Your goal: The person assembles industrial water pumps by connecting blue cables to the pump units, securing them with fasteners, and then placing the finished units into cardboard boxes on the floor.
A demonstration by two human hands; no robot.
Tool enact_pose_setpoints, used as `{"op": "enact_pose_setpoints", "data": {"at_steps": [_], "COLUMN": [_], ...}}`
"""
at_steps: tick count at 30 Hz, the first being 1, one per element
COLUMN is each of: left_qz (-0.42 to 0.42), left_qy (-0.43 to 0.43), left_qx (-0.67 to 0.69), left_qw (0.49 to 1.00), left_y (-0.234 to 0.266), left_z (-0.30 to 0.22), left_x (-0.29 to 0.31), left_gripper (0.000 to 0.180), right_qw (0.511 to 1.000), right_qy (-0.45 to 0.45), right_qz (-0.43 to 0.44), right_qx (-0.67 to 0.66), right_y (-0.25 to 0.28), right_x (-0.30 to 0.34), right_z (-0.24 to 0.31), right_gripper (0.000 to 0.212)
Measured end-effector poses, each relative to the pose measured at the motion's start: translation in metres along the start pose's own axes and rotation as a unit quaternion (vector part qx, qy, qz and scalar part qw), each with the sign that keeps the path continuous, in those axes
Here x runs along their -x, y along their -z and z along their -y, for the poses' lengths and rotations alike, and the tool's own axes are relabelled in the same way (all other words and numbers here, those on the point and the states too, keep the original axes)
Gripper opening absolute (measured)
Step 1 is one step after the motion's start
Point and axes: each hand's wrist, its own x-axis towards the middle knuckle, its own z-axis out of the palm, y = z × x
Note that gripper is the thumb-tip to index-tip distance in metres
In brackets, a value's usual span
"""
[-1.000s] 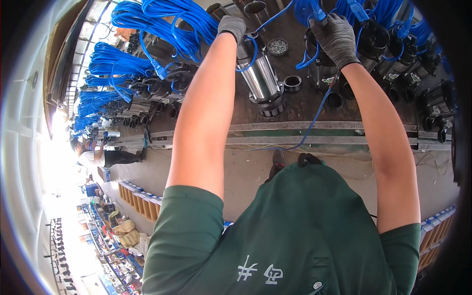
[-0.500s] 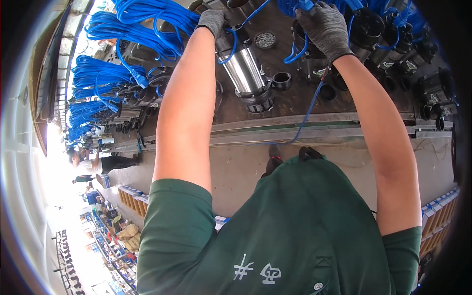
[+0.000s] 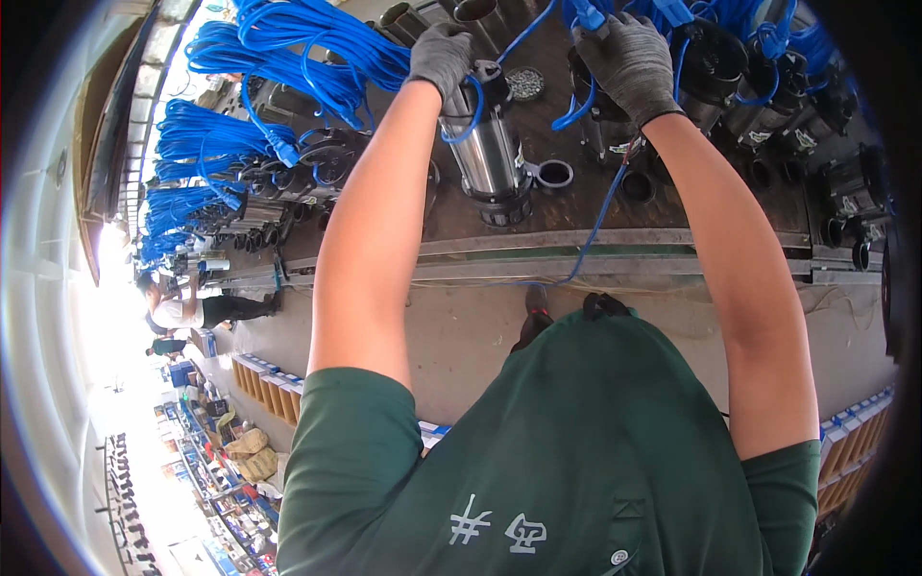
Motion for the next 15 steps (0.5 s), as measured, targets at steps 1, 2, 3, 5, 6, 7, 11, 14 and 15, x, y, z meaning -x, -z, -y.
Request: {"op": "enact_pose_setpoints", "data": {"at_steps": [1,2,3,5,6,7,11,14,15], "left_qz": [0.032,0.069,0.125,0.226,0.283,0.25,0.134,-0.004,-0.06], "left_qy": [0.044,0.036,0.052,0.046,0.093,0.011,-0.085,-0.016,-0.006], "left_qx": [0.105,0.182,0.192,0.129,0.066,-0.006,-0.255,-0.294,-0.285], "left_qw": [0.993,0.98,0.972,0.964,0.952,0.968,0.954,0.956,0.957], "left_y": [-0.003,0.001,0.01,0.043,0.061,0.073,0.092,0.102,0.1], "left_z": [-0.028,-0.05,-0.082,-0.088,-0.103,-0.092,-0.062,-0.04,-0.031], "left_x": [0.011,0.024,0.035,0.058,0.066,0.075,0.112,0.132,0.136], "left_gripper": [0.026,0.026,0.026,0.029,0.032,0.03,0.027,0.022,0.02], "right_qw": [1.0,1.0,0.999,0.997,0.997,0.996,0.997,0.997,0.997], "right_qy": [-0.011,-0.022,-0.048,-0.065,-0.071,-0.071,-0.073,-0.063,-0.06], "right_qz": [0.001,-0.001,-0.021,-0.04,-0.038,-0.037,-0.014,-0.013,-0.032], "right_qx": [0.014,0.02,0.009,-0.017,-0.018,-0.025,-0.028,-0.035,-0.032], "right_y": [-0.001,-0.006,-0.023,-0.037,-0.036,-0.034,-0.027,-0.029,-0.03], "right_x": [0.002,0.007,0.014,0.01,0.01,0.008,0.005,0.005,0.007], "right_z": [-0.01,-0.018,-0.037,-0.034,-0.033,-0.025,-0.021,-0.022,-0.025], "right_gripper": [0.039,0.039,0.041,0.044,0.044,0.044,0.046,0.049,0.049]}}
